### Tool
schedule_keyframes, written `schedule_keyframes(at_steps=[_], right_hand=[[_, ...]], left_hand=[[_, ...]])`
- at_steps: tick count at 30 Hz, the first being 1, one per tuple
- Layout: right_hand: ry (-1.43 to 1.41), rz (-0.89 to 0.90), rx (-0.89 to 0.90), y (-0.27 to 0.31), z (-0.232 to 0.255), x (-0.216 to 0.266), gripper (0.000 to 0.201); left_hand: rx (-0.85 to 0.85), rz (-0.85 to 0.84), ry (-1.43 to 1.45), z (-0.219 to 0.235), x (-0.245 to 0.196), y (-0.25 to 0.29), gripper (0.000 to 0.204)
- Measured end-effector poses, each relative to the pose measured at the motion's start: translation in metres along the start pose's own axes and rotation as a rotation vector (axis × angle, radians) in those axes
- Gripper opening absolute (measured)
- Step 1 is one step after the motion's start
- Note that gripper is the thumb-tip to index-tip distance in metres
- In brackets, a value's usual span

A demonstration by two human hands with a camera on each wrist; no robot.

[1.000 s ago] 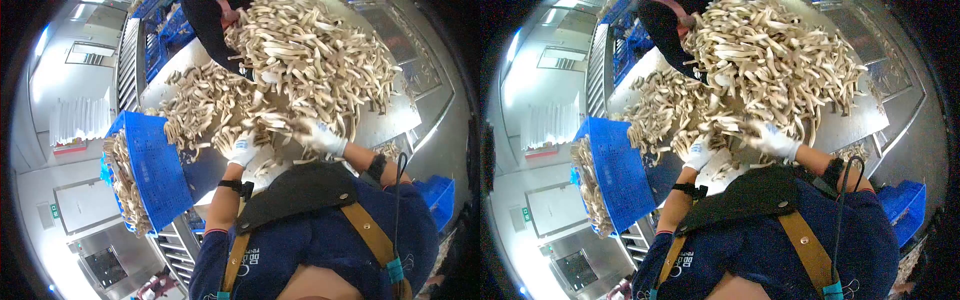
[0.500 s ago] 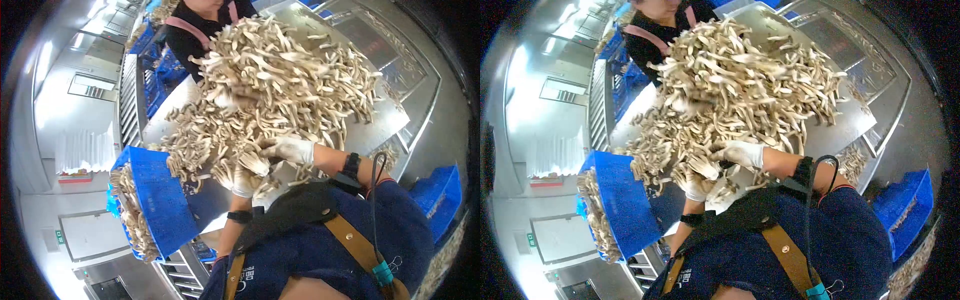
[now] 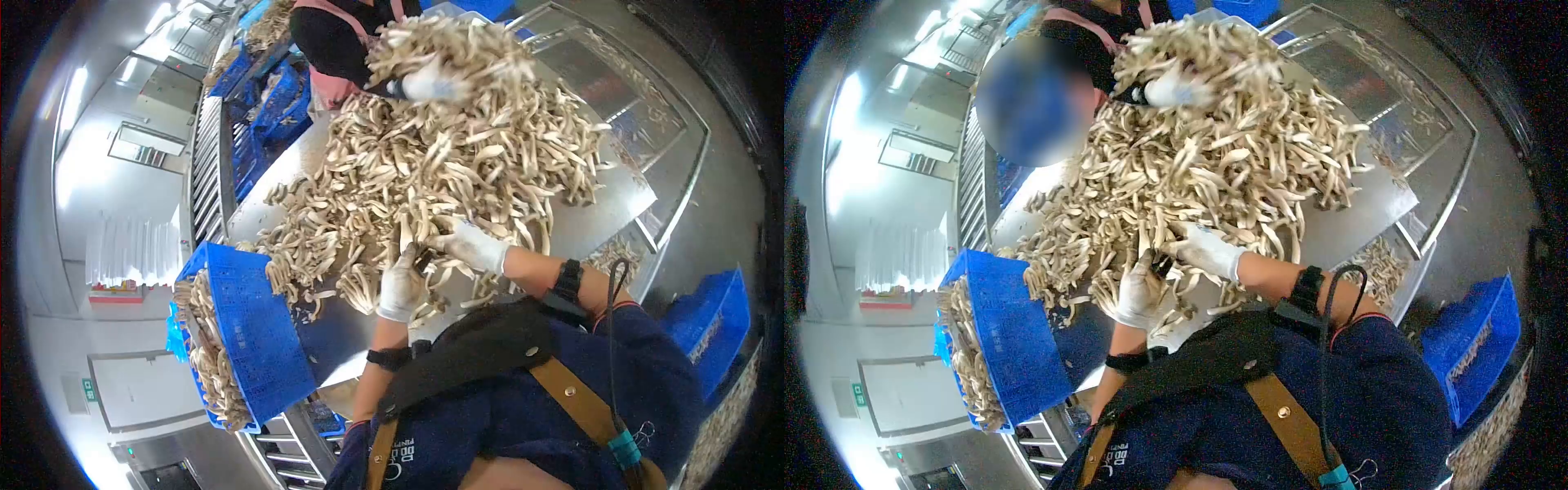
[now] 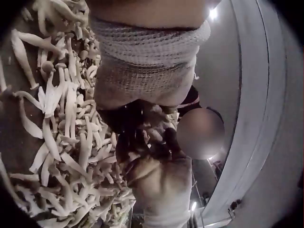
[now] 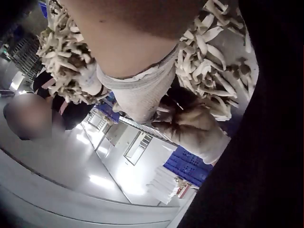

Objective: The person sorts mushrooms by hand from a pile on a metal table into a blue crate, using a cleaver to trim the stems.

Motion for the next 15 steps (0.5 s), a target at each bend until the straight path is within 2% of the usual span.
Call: schedule_keyframes(at_steps=[1, 2, 3, 4, 5, 6, 7, 8, 9, 10, 11, 12, 13, 14, 15], right_hand=[[0.420, -0.004, -0.053, 0.005, 0.009, 0.007, 0.056], [0.110, -0.091, -0.110, -0.003, 0.023, -0.032, 0.060], [0.172, -0.065, -0.090, 0.003, 0.018, 0.002, 0.057], [0.234, -0.039, -0.073, 0.009, 0.013, 0.035, 0.055], [0.176, 0.041, -0.112, 0.006, 0.016, 0.040, 0.055], [0.168, -0.012, -0.182, 0.010, 0.014, 0.050, 0.055], [-0.110, 0.037, -0.231, 0.006, 0.017, 0.034, 0.057], [-0.199, 0.012, -0.182, 0.013, 0.019, 0.036, 0.059], [-0.296, -0.024, -0.137, 0.025, 0.014, 0.046, 0.060], [0.000, 0.003, -0.165, 0.023, 0.021, 0.044, 0.057], [0.356, 0.094, -0.256, 0.017, 0.043, 0.017, 0.051], [0.456, 0.019, -0.144, 0.017, 0.038, 0.016, 0.047], [0.551, -0.058, -0.030, 0.021, 0.025, 0.025, 0.044], [0.589, 0.104, -0.139, 0.034, 0.009, 0.048, 0.037], [0.623, 0.238, -0.171, 0.042, 0.006, 0.052, 0.034]], left_hand=[[-0.029, 0.080, -0.074, 0.004, 0.002, 0.003, 0.061], [0.062, 0.101, -0.161, -0.001, -0.003, 0.005, 0.059], [0.151, 0.120, -0.248, -0.008, -0.006, 0.007, 0.057], [0.103, 0.177, -0.266, -0.010, -0.005, 0.009, 0.054], [0.103, 0.172, -0.144, -0.010, -0.002, 0.010, 0.055], [0.107, 0.160, -0.023, -0.010, 0.002, 0.006, 0.056], [0.113, 0.149, 0.095, -0.009, 0.005, 0.000, 0.056], [0.112, 0.167, 0.217, -0.006, 0.010, -0.005, 0.060], [0.110, 0.131, 0.132, -0.011, 0.008, -0.001, 0.061], [0.112, 0.089, 0.049, -0.025, 0.002, 0.001, 0.061], [0.120, 0.038, -0.026, -0.036, -0.002, -0.002, 0.062], [0.104, 0.060, -0.076, -0.038, 0.002, 0.000, 0.063], [0.177, 0.023, -0.091, -0.044, 0.003, 0.000, 0.059], [0.124, 0.059, -0.098, -0.044, 0.002, 0.001, 0.053], [0.069, 0.095, -0.109, -0.048, -0.005, 0.004, 0.048]])
Point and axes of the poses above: each hand's wrist, its own y-axis away from the middle knuckle, its own z-axis out of the back of the hand, x = y × z, the point moved 6 cm from there along -y, towards the middle knuckle, and after that the axes turned 8 degrees about -y, right-handed, at the moved point
